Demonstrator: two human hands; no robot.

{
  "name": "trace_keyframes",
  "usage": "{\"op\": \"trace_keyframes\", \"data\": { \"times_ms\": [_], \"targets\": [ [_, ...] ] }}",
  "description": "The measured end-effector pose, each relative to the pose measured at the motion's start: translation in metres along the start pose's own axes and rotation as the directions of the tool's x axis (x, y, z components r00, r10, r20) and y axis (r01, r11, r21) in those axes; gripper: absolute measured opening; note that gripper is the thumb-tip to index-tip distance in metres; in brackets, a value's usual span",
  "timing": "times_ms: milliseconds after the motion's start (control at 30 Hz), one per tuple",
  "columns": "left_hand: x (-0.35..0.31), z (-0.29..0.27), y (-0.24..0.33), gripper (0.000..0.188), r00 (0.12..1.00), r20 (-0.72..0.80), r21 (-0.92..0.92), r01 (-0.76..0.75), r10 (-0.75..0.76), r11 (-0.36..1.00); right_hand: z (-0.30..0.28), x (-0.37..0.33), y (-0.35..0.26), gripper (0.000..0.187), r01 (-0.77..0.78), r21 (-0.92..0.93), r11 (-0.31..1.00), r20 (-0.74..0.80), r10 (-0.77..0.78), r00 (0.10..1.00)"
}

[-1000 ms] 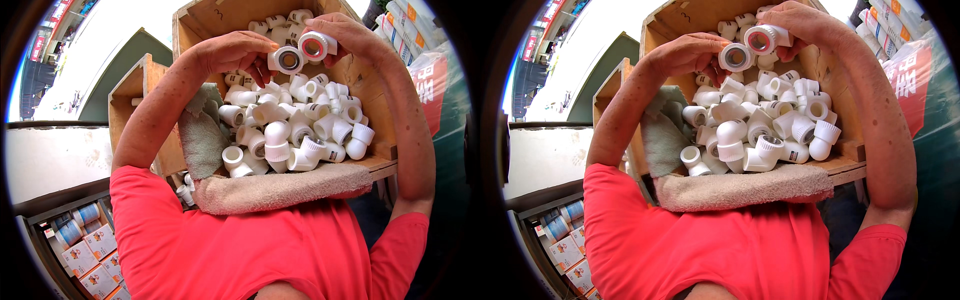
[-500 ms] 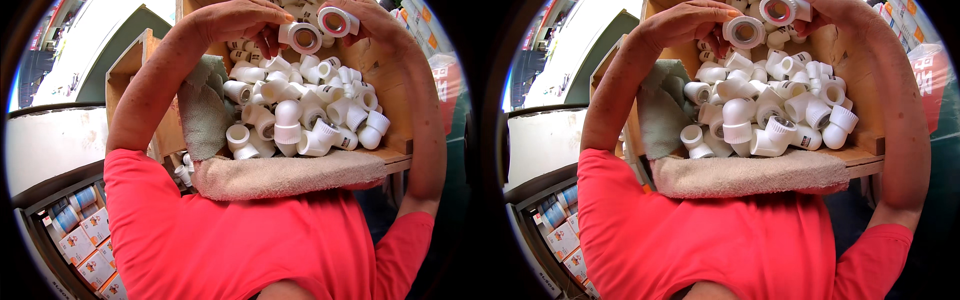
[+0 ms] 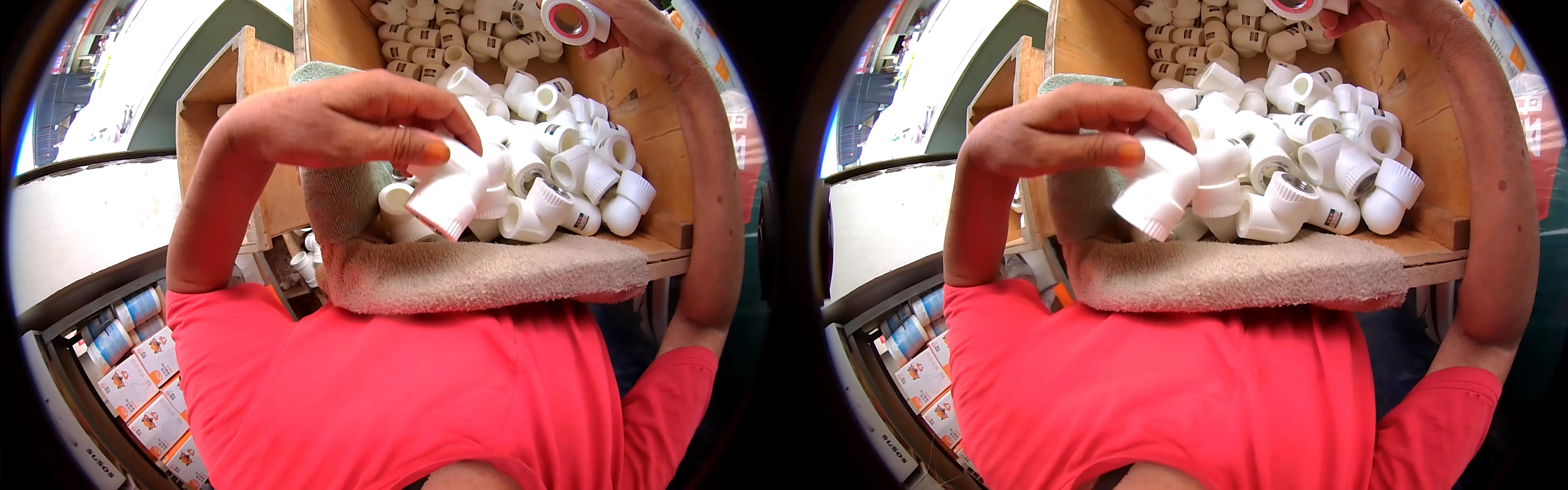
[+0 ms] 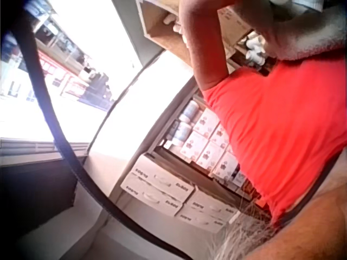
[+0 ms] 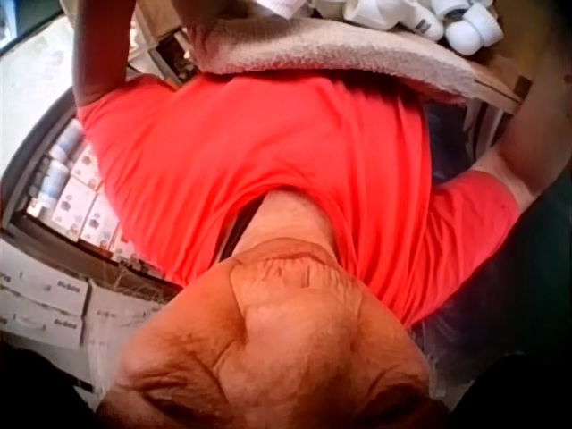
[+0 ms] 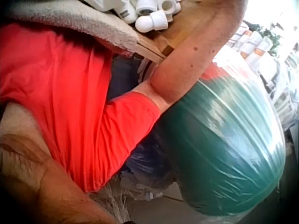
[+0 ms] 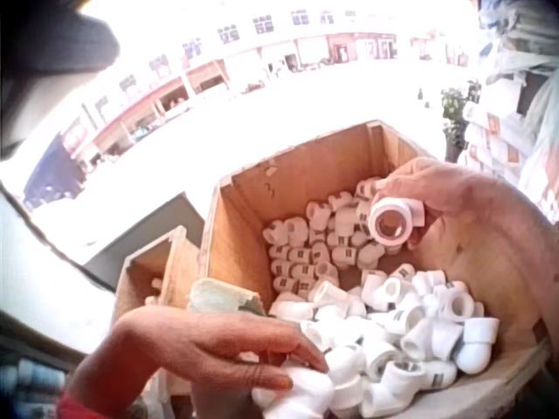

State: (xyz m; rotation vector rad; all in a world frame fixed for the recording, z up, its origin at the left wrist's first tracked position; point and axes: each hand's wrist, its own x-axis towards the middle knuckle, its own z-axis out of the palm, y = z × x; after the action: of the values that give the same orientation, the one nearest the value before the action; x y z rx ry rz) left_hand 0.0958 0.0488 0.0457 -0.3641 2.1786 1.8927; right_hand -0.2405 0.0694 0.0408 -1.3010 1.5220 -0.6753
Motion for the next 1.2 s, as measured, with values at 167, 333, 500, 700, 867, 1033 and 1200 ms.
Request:
{"op": "trace_keyframes", "data": {
  "times_ms": [167, 333, 500, 700, 867, 1033, 1200],
  "targets": [
    [-0.011, 0.024, -0.006, 0.032, 0.991, -0.068, 0.285, -0.088, 0.112, 0.955, 0.003, 0.001, 0.0, 0.04, -0.003, -0.026, 1.0, 0.002, 0.003, 1.0],
    [-0.014, 0.022, 0.0, 0.028, 0.989, -0.094, 0.333, -0.079, 0.116, 0.94, 0.005, 0.0, 0.002, 0.039, -0.008, -0.022, 1.0, -0.019, 0.008, 1.0],
    [-0.011, 0.001, 0.007, 0.028, 0.977, -0.199, 0.312, -0.005, 0.071, 0.95, 0.006, -0.002, -0.004, 0.039, 0.01, -0.004, 1.0, -0.018, -0.01, 1.0],
    [0.022, -0.101, -0.05, 0.036, 0.838, -0.5, 0.71, 0.252, 0.219, 0.658, 0.003, 0.005, 0.002, 0.039, 0.066, 0.066, 0.996, 0.018, -0.067, 0.998],
    [0.095, -0.149, -0.062, 0.03, 0.677, -0.71, 0.61, 0.729, -0.193, 0.31, 0.002, 0.006, 0.007, 0.039, 0.066, 0.08, 0.995, 0.014, -0.067, 0.998],
    [0.114, -0.17, -0.106, 0.037, 0.652, -0.715, 0.61, 0.758, -0.253, 0.23, 0.005, 0.006, -0.002, 0.038, 0.043, 0.099, 0.994, 0.028, -0.046, 0.999],
    [0.142, -0.149, -0.091, 0.034, 0.616, -0.741, 0.626, 0.778, -0.268, 0.057, 0.001, 0.005, 0.007, 0.038, 0.053, 0.119, 0.991, 0.029, -0.057, 0.998]
  ]
}}
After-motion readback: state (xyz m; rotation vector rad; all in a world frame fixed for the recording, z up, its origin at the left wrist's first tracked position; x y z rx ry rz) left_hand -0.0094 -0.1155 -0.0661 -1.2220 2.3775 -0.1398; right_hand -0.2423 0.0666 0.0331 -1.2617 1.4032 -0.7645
